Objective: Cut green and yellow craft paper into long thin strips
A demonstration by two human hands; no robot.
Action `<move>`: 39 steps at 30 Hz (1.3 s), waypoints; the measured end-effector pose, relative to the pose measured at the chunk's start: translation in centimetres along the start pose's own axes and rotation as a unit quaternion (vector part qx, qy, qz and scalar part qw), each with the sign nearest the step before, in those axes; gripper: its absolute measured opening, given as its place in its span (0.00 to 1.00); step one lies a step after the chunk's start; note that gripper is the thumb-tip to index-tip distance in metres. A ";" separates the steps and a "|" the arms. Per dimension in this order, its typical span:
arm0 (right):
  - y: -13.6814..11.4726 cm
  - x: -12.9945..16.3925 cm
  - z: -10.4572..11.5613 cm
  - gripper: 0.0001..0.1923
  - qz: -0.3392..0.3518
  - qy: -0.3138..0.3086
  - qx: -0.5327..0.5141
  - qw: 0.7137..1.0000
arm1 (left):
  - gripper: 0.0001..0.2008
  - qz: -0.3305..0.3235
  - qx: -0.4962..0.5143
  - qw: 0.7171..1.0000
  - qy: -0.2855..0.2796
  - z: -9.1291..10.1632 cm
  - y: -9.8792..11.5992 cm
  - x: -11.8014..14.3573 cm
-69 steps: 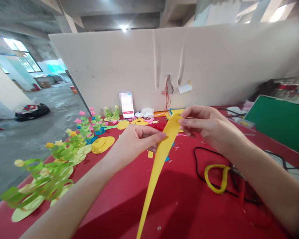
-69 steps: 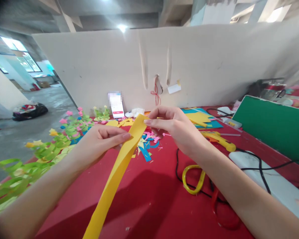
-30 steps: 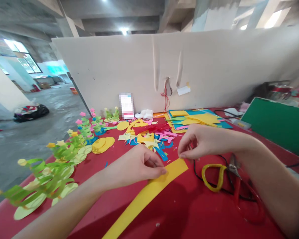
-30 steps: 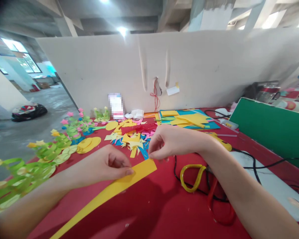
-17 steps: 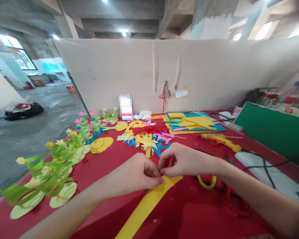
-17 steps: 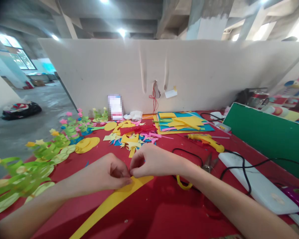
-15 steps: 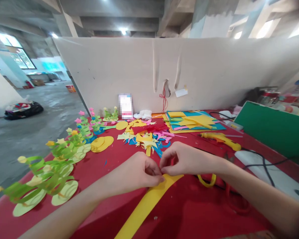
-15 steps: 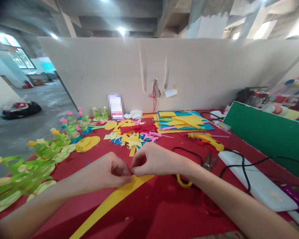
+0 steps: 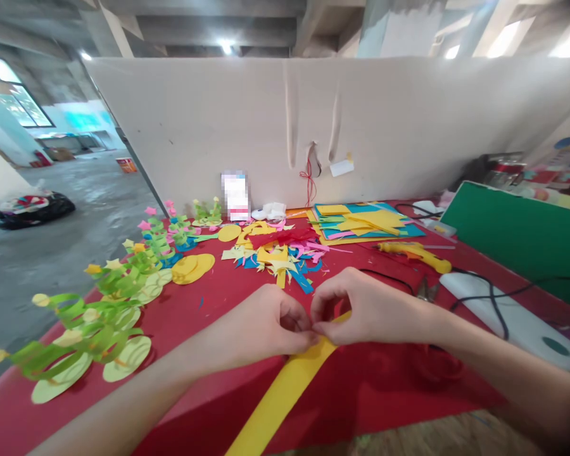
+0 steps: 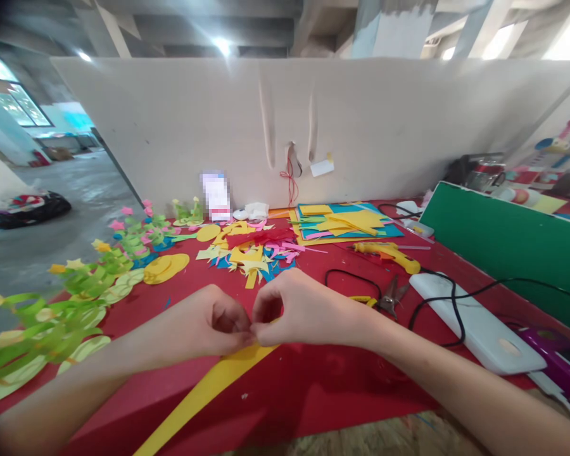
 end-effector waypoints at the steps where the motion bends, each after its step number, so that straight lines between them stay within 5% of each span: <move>1: -0.1 0.1 0.0 0.06 -0.002 -0.002 0.000 1.000 | 0.11 0.000 0.001 1.000 -0.003 -0.1 0.0 0.0; 12: 4.6 1.6 2.4 0.06 -0.109 0.064 0.039 0.991 | 0.13 0.051 -0.002 0.999 -0.003 0.7 -2.5 0.3; 17: 2.9 0.8 0.4 0.11 -0.050 0.061 -0.021 0.997 | 0.12 0.050 -0.003 0.999 -0.004 0.4 -3.3 -0.1; 21: 2.7 0.5 -1.4 0.10 -0.076 0.041 -0.079 0.993 | 0.12 0.040 -0.006 0.999 -0.016 0.0 -2.8 0.1; 28: 2.4 0.2 -1.6 0.10 -0.028 0.044 -0.051 0.997 | 0.19 0.014 -0.003 1.000 -0.013 -0.6 -2.5 0.0; 39: 3.3 1.0 -1.8 0.10 -0.081 0.053 -0.123 0.988 | 0.17 0.082 0.079 0.993 -0.023 -1.5 -4.0 1.0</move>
Point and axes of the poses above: each hand's wrist, its own x-axis away from the middle knuckle, its own z-axis out of the back of the hand, y = z × x, the point moved 5 cm from there along -x, towards the middle knuckle, and after that the axes turned 11 degrees about z, right-handed, at the moved point
